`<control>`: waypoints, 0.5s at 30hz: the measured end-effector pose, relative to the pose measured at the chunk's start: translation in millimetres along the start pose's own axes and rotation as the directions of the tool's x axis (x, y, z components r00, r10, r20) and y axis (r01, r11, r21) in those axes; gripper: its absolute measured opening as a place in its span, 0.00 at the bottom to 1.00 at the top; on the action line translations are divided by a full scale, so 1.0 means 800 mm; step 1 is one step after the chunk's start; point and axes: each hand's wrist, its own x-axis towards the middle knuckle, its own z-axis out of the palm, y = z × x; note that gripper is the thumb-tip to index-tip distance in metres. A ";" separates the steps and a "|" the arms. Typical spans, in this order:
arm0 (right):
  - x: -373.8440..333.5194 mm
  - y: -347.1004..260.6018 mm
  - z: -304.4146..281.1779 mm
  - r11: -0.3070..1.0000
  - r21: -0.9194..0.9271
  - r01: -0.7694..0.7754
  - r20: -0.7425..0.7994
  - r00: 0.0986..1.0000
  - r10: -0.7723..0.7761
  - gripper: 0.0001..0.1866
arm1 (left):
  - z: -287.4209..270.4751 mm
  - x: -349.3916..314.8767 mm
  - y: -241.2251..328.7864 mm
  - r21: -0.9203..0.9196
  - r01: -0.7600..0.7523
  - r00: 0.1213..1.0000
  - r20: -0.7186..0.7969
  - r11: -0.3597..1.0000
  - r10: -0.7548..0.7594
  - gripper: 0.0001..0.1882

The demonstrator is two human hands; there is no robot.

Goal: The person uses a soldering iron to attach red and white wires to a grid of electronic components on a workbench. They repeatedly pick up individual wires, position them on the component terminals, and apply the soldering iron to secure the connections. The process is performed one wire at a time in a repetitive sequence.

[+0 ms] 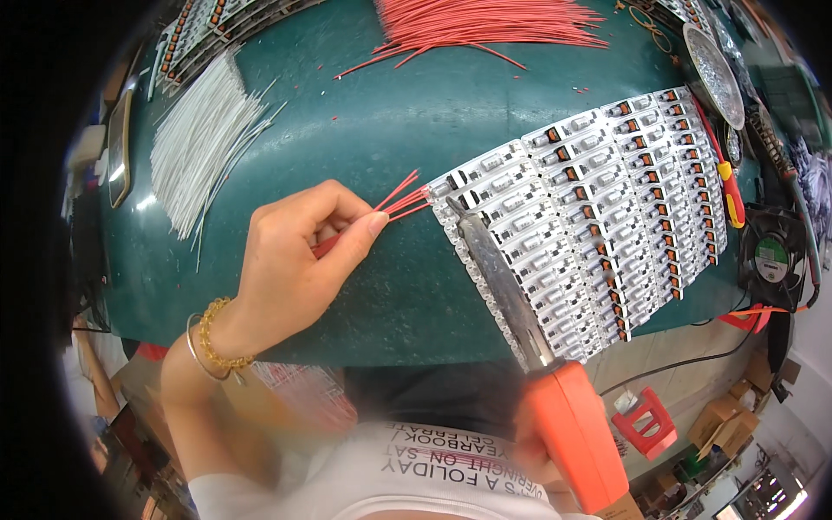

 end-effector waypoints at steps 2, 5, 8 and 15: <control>-0.005 0.007 0.009 0.994 0.107 0.027 -0.102 0.995 -0.016 0.14 | 0.000 0.000 0.000 -0.004 -0.002 1.000 -0.005 1.000 0.002 0.04; -0.015 0.016 0.021 0.968 0.214 0.128 -0.266 0.962 -0.068 0.45 | -0.007 0.003 -0.002 0.297 -0.286 0.918 -0.189 0.911 0.349 0.03; -0.008 0.011 0.020 0.944 0.274 0.183 -0.252 0.961 -0.113 0.45 | -0.017 -0.002 0.017 0.156 -0.203 0.977 -0.042 0.967 0.211 0.02; -0.010 0.000 -0.004 0.999 -0.045 0.010 -0.040 0.999 -0.012 0.14 | 0.008 -0.013 0.007 0.138 -0.174 0.985 0.003 0.975 0.175 0.07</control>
